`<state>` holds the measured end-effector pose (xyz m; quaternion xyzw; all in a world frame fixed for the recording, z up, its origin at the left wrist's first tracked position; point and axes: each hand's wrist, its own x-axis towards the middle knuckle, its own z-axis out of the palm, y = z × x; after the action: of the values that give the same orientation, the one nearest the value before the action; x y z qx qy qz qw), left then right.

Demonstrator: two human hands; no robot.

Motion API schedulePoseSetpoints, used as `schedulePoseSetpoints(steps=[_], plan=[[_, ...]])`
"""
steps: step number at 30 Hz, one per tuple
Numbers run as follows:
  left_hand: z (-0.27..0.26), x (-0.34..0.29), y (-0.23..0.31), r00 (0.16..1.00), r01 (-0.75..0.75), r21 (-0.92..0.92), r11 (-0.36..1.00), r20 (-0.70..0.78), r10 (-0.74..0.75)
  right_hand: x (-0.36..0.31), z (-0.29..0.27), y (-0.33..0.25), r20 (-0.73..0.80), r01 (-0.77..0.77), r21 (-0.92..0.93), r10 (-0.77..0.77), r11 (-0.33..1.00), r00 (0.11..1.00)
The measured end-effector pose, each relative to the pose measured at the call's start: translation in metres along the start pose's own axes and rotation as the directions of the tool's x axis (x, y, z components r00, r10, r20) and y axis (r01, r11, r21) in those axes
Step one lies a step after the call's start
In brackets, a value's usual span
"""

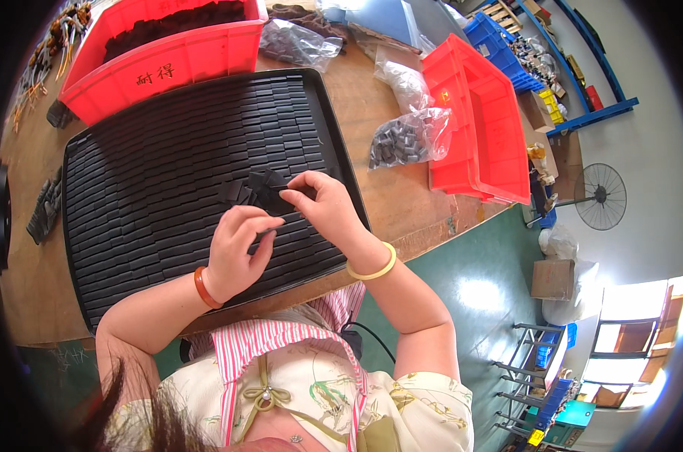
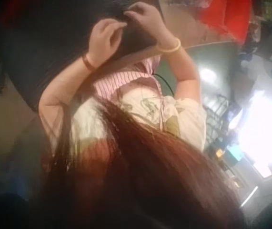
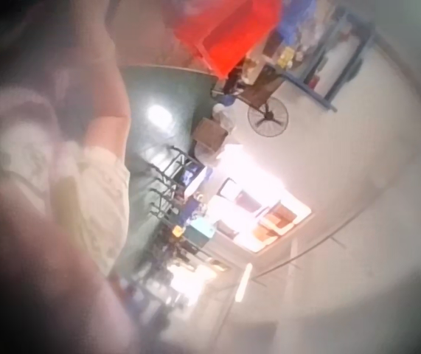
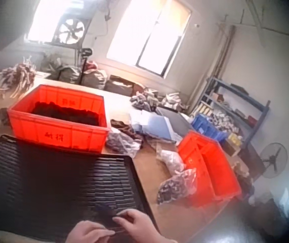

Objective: The person assembles small plastic components by hand on a sorting tray.

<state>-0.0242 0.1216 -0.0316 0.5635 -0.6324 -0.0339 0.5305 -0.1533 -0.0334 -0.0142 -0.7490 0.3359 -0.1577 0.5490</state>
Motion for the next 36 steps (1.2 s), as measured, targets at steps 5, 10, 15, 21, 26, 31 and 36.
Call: schedulePoseSetpoints(steps=[5,10,15,21,26,31,36], plan=[[0.002,0.0,-0.003,0.984,0.153,0.051,0.987,-0.097,-0.147,-0.009,0.003,-0.007,0.008,-0.09,0.073,0.089,0.993,0.996],[0.001,0.003,0.003,0.977,0.198,0.078,0.977,-0.098,-0.19,-0.02,0.012,-0.015,-0.023,-0.047,0.242,0.054,0.969,0.998],[0.006,-0.007,-0.009,0.969,0.233,0.011,0.972,0.087,-0.233,-0.036,0.029,-0.007,-0.038,0.01,0.241,0.0,0.97,0.999],[0.005,0.0,-0.008,0.986,0.135,0.01,0.991,0.097,-0.135,-0.044,0.025,-0.015,-0.005,0.178,-0.053,-0.178,0.983,0.984],[0.001,-0.002,0.001,0.961,0.264,-0.114,0.958,0.11,-0.252,-0.03,-0.054,-0.022,-0.455,0.351,-0.352,-0.487,0.867,0.746],[-0.001,-0.001,0.007,0.949,0.301,-0.167,0.939,0.154,-0.277,0.012,-0.195,0.005,-0.703,0.222,-0.533,-0.573,0.817,0.42],[0.01,-0.005,-0.001,0.966,0.258,-0.25,0.933,0.087,-0.244,0.051,-0.24,0.031,-0.256,-0.094,-0.399,-0.012,0.912,0.967]])
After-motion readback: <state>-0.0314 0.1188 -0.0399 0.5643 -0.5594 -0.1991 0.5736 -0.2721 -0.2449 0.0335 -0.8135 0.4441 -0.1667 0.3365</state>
